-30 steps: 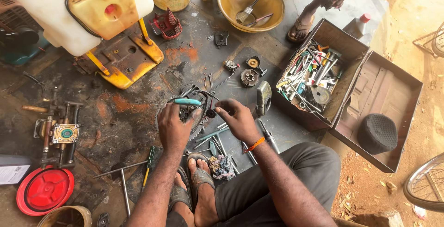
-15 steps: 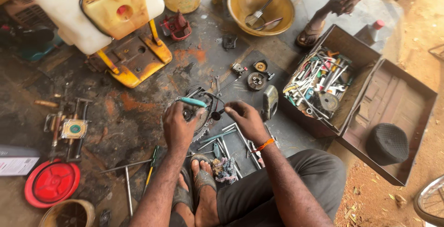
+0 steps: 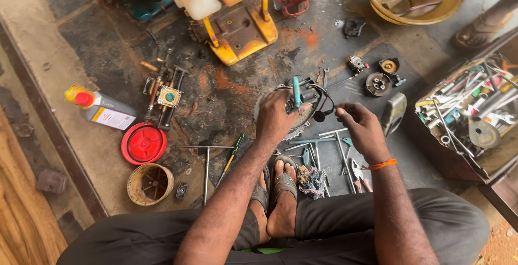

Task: The person sits on the floor and cleans a small engine component using a brush and rag. They then place the component into a larger metal housing and use a hammer to tap it into place.

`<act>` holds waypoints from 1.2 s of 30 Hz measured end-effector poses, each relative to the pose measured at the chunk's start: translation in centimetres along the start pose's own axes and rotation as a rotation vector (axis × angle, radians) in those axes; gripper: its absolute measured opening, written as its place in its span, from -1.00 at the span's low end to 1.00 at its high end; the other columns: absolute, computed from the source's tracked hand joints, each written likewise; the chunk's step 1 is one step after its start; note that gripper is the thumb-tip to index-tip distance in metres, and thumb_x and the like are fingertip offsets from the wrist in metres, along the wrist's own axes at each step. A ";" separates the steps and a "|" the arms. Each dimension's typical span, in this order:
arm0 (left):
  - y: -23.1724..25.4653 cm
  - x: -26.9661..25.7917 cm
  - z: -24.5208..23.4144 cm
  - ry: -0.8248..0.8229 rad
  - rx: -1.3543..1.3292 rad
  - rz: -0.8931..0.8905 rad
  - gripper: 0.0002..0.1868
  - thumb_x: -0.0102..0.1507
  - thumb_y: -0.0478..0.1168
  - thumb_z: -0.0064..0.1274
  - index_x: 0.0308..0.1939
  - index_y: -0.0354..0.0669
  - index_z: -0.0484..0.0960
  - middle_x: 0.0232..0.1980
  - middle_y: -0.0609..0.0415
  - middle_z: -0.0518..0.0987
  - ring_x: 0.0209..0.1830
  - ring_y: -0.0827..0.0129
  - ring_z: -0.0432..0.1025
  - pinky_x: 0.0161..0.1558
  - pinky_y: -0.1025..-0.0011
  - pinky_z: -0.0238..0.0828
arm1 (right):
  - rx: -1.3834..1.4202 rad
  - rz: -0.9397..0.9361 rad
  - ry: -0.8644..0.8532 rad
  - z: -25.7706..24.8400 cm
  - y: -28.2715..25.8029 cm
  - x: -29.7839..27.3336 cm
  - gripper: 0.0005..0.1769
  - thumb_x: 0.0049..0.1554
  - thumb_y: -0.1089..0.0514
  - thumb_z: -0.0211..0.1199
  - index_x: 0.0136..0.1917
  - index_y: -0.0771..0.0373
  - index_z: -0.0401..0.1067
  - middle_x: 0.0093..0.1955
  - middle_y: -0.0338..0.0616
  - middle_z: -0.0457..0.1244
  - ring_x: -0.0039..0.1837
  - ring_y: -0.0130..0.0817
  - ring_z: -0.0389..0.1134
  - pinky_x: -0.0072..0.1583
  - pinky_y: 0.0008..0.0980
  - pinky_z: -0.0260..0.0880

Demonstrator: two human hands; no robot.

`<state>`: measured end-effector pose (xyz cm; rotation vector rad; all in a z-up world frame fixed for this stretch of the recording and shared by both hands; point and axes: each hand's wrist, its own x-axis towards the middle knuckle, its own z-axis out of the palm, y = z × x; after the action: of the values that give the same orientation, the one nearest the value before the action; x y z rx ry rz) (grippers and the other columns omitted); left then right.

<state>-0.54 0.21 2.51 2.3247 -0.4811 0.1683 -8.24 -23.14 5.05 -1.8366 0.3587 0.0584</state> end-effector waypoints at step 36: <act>-0.2 -0.2 0.0 -0.068 -0.250 -0.014 -0.74 0.31 -0.25 0.16 0.09 -0.08 0.68 -0.02 0.04 0.72 -0.06 0.30 0.62 -0.01 0.27 0.61 | -0.484 -0.667 0.014 3.6 -12.6 0.2 -0.63 0.21 0.31 0.21 0.29 0.20 0.48 0.34 -0.01 0.31 0.32 -0.09 0.36 0.29 -0.22 0.39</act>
<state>-0.65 0.39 2.38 2.0929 -0.4907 0.0205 -4.06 -16.64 15.67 -2.3495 -0.3002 -0.3555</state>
